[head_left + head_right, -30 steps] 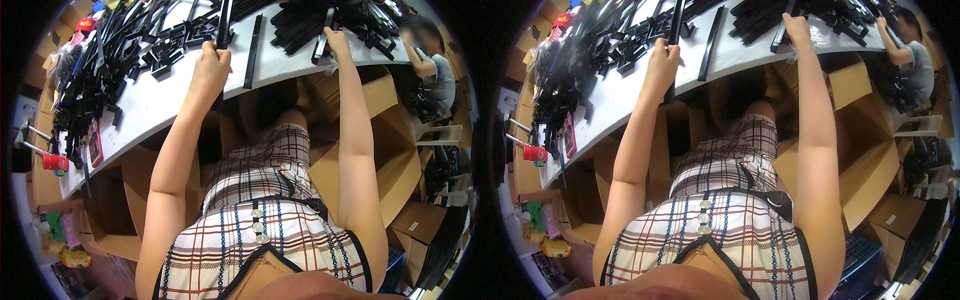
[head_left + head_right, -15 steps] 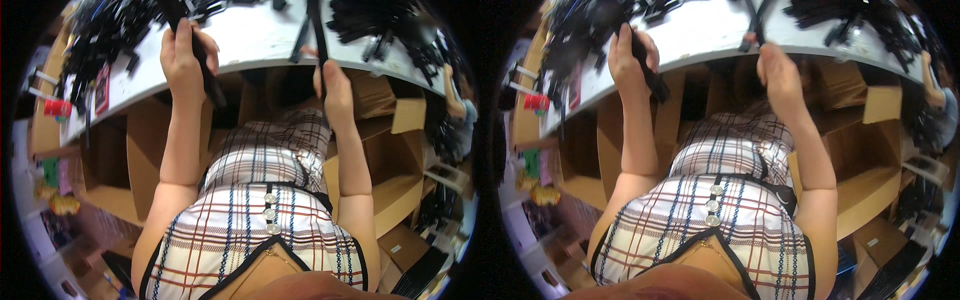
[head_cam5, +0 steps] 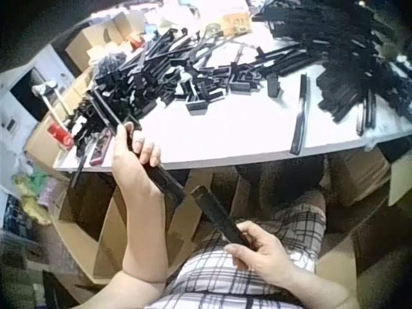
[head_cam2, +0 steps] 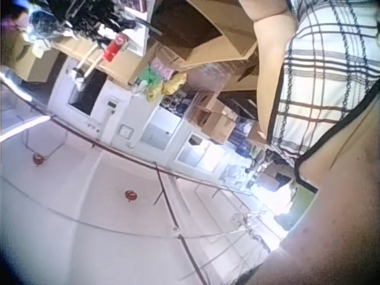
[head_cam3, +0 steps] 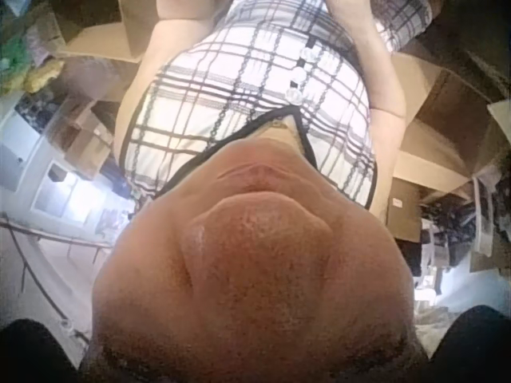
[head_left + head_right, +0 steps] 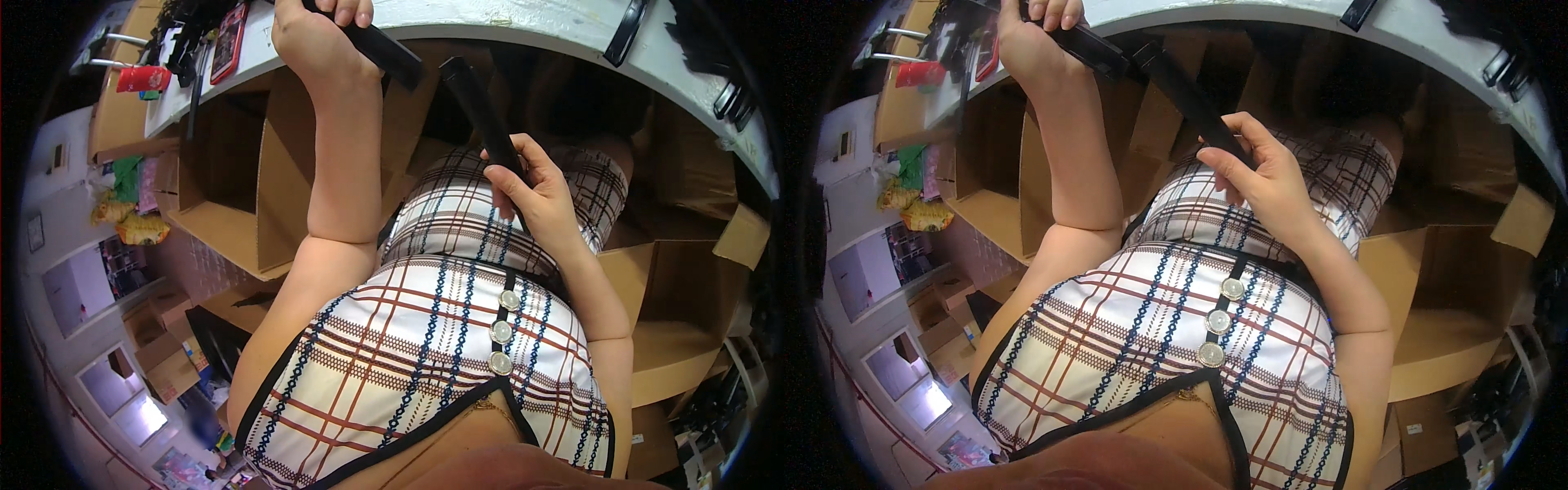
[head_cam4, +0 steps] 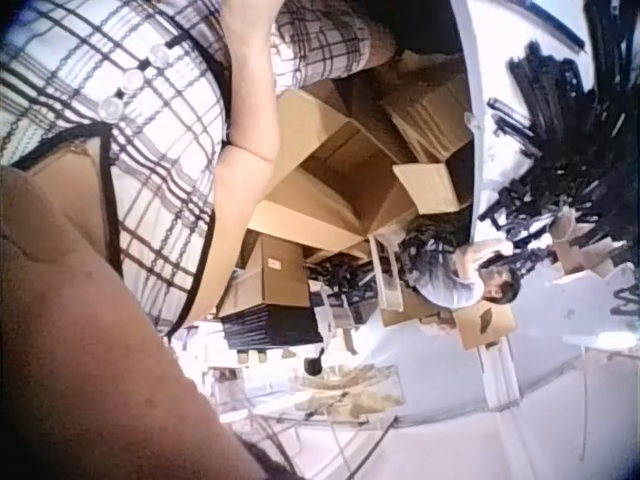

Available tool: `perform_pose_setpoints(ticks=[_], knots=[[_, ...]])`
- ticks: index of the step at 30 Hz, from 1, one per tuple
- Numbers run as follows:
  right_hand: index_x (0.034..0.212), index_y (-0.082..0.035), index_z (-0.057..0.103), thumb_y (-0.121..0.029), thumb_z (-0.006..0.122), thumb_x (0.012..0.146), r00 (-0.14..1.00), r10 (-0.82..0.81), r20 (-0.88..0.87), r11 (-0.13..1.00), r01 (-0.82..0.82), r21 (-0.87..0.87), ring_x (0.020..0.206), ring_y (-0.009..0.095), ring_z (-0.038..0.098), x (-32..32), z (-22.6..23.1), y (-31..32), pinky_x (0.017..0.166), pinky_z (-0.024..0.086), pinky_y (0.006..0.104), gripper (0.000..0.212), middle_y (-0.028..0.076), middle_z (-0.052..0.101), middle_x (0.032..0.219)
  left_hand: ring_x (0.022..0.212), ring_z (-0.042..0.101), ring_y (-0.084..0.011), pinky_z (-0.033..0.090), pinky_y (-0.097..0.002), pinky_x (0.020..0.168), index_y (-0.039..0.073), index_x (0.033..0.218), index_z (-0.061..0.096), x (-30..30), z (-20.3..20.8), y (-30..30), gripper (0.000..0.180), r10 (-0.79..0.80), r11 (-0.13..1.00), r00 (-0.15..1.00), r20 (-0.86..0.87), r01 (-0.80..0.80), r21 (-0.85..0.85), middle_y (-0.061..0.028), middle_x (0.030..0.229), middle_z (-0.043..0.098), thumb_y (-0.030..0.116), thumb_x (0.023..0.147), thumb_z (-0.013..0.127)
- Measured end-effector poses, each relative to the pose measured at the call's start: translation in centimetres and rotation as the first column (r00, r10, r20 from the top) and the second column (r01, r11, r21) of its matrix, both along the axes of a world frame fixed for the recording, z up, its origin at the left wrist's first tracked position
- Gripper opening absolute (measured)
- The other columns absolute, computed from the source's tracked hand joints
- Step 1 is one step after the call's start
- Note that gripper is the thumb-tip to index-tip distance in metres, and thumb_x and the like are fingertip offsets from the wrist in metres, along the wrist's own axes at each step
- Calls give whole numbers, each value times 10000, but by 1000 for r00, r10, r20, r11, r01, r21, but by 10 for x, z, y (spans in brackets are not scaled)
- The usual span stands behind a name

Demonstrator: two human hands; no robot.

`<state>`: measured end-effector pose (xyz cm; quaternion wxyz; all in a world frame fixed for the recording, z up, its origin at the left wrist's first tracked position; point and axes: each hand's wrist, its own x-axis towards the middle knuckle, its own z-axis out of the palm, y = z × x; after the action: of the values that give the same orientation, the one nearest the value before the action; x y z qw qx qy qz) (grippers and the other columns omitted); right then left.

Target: Assembling wiper blades by manually attaching plastic clips to flexible strips at a workbench.

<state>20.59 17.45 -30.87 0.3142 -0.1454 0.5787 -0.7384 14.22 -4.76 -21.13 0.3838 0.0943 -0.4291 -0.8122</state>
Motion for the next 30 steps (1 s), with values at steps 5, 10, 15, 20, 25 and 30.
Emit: perform_pose_setpoints(ticks=[5,10,15,20,25,30], knots=[[1111,-66,580,-212,522,1007,990,116,79,993,-115,-21,521,19,401,5,12,0,496,320,174,189,-48,451,624,455,301,-77,281,-233,407,96,932,503,3,2,-1,194,49,997,999,-3,-49,56,46,607,320,240,1035,425],[1059,-67,593,-262,447,1034,993,116,-25,993,-115,35,557,31,405,1,7,1,530,325,199,245,-51,442,617,441,299,-76,280,-223,384,94,916,491,-9,-3,-1,193,-12,996,999,-32,15,86,45,602,321,233,1031,423],[1050,-63,588,-265,441,1038,996,89,-6,996,-89,18,563,32,408,1,6,3,529,330,189,250,-43,441,622,437,292,-73,282,-226,380,76,948,498,-4,2,9,209,9,999,1000,-9,-8,32,48,600,318,245,1038,415],[1106,-75,597,-280,455,1037,958,-208,-197,975,219,34,568,33,421,-21,9,30,525,339,190,259,-40,473,642,577,533,-99,467,-229,549,19,1132,596,19,-30,-4,237,-149,474,949,278,315,-822,-39,724,630,179,1023,460],[960,-38,636,-269,532,1001,859,-233,-455,873,391,290,590,83,450,-47,19,87,553,361,245,256,15,542,688,510,417,-117,381,-288,493,3,844,597,55,-38,-51,208,145,178,799,584,560,-810,-83,565,435,184,945,611],[942,-23,620,-279,539,984,835,-6,-550,842,301,449,595,198,539,-58,26,111,579,411,284,272,92,604,712,511,369,-317,349,-349,481,4,706,474,55,-16,-66,397,216,-211,827,519,558,-802,-172,588,389,277,875,707]])
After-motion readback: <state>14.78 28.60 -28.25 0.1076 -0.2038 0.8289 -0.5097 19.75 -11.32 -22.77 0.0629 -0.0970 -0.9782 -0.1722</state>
